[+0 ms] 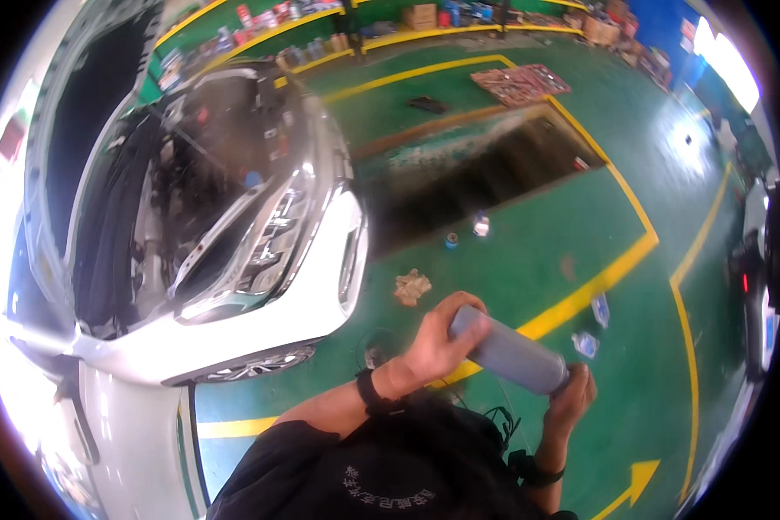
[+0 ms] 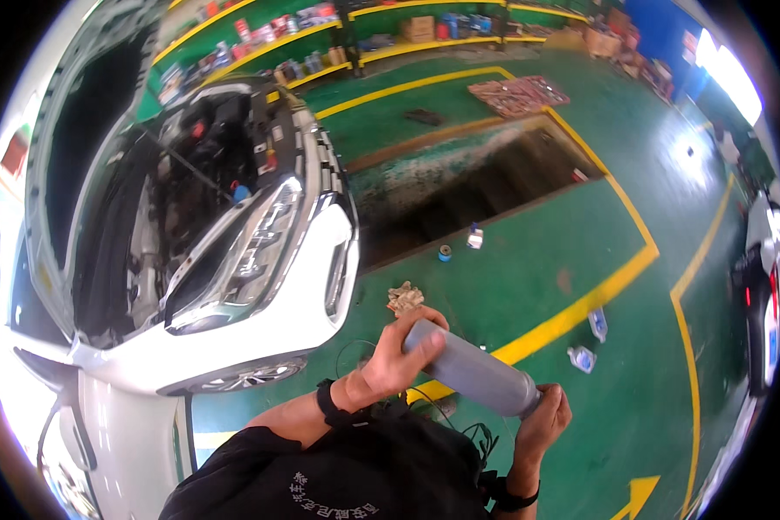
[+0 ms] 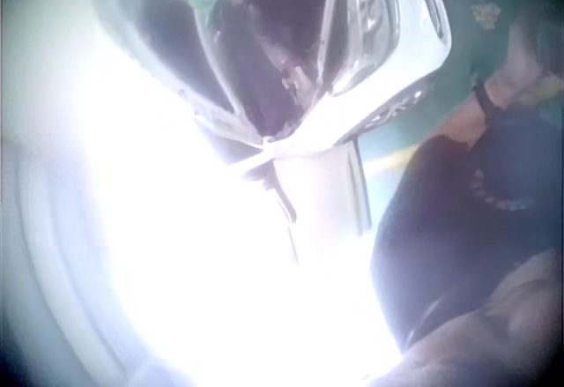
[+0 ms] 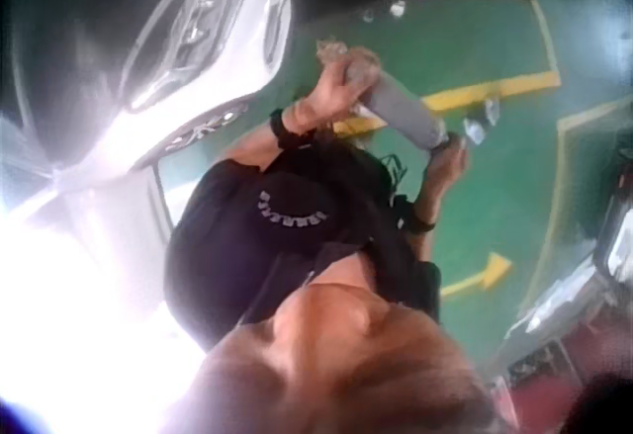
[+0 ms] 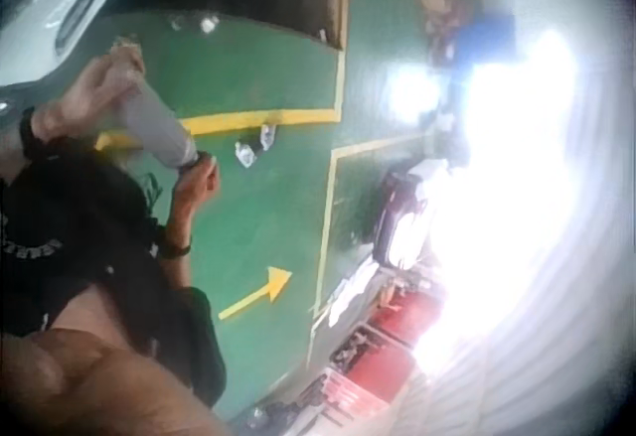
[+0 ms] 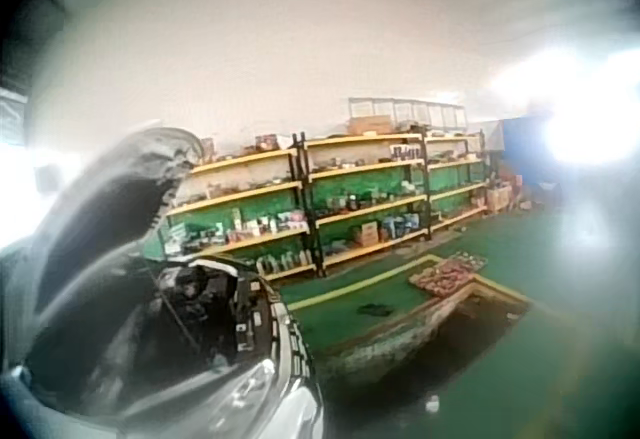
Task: The person pours engine oil into a car's engine from a plastic bottle. They repeatedly open the bottle with a screwdriver, pour the contents into the engine, and then close the bottle. The person performs this cycle multiple times in a garage setting.
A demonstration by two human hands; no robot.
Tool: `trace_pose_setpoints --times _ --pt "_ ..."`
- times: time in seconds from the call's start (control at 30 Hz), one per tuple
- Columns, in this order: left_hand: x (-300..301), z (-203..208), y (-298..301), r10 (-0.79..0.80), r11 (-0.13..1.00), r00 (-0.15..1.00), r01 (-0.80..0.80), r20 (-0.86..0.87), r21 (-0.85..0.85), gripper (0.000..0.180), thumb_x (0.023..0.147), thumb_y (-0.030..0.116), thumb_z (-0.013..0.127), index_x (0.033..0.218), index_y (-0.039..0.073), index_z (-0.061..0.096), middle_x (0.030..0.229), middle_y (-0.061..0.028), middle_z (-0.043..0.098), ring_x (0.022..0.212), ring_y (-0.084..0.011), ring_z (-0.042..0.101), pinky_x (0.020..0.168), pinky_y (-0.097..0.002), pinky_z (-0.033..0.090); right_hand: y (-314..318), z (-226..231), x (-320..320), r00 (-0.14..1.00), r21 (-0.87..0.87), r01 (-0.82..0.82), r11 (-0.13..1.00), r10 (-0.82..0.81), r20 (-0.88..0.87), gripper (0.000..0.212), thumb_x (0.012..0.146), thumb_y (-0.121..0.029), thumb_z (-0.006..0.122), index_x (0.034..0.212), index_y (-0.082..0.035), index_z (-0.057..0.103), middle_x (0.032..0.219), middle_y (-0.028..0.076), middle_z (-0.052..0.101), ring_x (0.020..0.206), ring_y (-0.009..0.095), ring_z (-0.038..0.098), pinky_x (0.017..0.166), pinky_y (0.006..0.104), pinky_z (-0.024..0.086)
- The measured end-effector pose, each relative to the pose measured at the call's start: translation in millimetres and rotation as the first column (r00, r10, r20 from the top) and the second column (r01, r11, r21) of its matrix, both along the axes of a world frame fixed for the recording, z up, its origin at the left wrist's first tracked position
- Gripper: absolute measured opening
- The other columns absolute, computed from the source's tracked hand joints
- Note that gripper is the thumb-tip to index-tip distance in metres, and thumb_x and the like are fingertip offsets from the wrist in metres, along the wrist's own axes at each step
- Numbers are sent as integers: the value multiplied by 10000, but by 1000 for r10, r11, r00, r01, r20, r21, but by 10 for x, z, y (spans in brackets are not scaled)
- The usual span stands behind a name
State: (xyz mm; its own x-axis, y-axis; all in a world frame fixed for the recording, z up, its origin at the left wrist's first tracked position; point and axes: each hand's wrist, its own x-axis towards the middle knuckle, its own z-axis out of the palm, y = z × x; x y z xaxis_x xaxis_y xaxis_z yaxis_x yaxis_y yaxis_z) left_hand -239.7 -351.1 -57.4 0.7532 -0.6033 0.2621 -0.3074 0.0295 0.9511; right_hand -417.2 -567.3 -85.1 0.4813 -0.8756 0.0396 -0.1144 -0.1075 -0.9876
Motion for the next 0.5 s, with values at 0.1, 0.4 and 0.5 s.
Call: trace_pose_setpoints --times 0.1,0.4,0.5 --pt "377 -22 403 80 966 760 100 -645 238 746 1122 606 368 1418 -45 580 1326 -183 669 1182 -233 632 1026 -337 499 317 550 440 959 -600 -282 749 218 -179 271 974 -127 536 762 24 610 597 94 531 475 196 516 481 371 377" --pt "858 -585 1963 11 992 453 -114 -892 -46 568 1125 506 473 1430 38 576 1232 -70 712 984 -113 717 1004 -280 569 1544 1086 1940 599 -633 -725 273 703 -383 161 850 -146 738 804 -19 649 613 122 607 494 300 599 494 372 450" --pt "964 -664 2500 150 969 523 -248 -839 19 437 1117 383 551 1282 -17 612 1076 -60 708 911 -100 689 872 -284 556 2111 1122 2409 570 -651 -723 231 732 -373 165 876 -141 724 791 -31 636 601 113 600 495 298 604 491 374 456"
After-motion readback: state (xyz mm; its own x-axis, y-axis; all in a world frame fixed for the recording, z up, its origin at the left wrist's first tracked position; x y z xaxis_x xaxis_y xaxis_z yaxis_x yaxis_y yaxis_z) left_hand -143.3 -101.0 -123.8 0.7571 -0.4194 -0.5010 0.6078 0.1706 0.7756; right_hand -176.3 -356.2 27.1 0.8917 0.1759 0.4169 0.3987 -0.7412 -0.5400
